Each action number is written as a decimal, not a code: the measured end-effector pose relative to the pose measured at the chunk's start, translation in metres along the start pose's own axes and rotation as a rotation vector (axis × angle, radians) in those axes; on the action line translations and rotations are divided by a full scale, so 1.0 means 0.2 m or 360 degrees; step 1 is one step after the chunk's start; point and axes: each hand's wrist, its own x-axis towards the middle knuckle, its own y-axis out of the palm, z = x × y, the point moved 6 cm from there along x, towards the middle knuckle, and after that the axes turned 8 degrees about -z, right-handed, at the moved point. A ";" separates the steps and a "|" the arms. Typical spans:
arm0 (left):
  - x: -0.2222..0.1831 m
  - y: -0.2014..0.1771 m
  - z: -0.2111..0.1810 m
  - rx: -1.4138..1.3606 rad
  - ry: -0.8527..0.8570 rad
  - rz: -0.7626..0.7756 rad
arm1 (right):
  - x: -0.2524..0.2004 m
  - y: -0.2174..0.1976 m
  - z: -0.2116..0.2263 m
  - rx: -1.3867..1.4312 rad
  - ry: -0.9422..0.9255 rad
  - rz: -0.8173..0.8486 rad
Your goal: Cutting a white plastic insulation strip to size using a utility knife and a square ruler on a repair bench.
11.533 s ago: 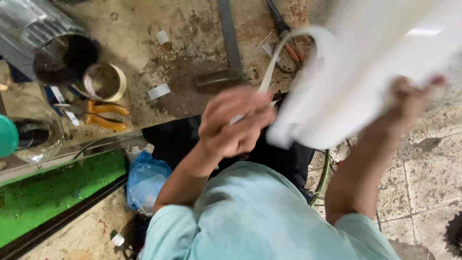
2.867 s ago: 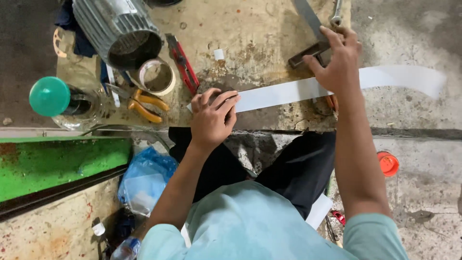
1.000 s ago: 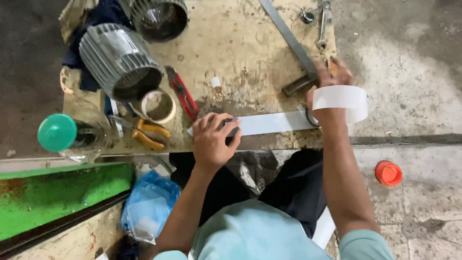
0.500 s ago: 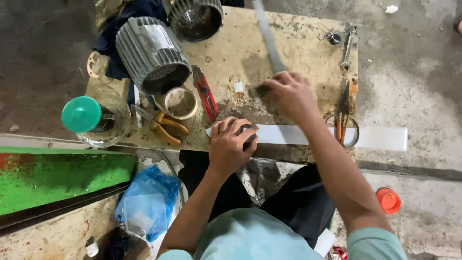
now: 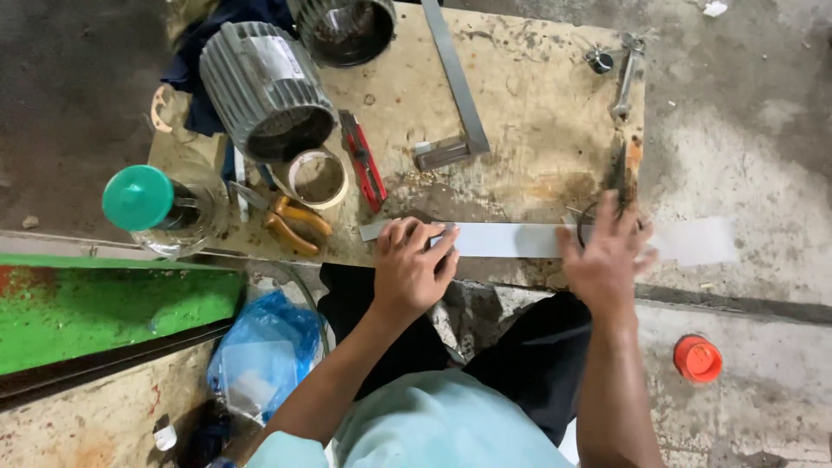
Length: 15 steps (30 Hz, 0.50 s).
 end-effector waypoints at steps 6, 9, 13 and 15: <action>-0.01 -0.09 -0.03 0.0007 0.0128 -0.0066 | 0.08 0.19 -0.11 -0.0255 -0.0356 -0.0129; -0.04 -0.09 -0.03 0.0063 0.0189 -0.0016 | 0.05 0.15 -0.06 -0.0258 -0.0352 -0.0138; -0.04 -0.12 -0.03 0.0003 0.0243 -0.0011 | 0.04 0.19 -0.02 -0.0241 -0.0432 -0.0281; -0.05 -0.11 -0.05 -0.0019 0.0278 -0.0004 | 0.00 0.17 -0.01 -0.0259 -0.0455 -0.0365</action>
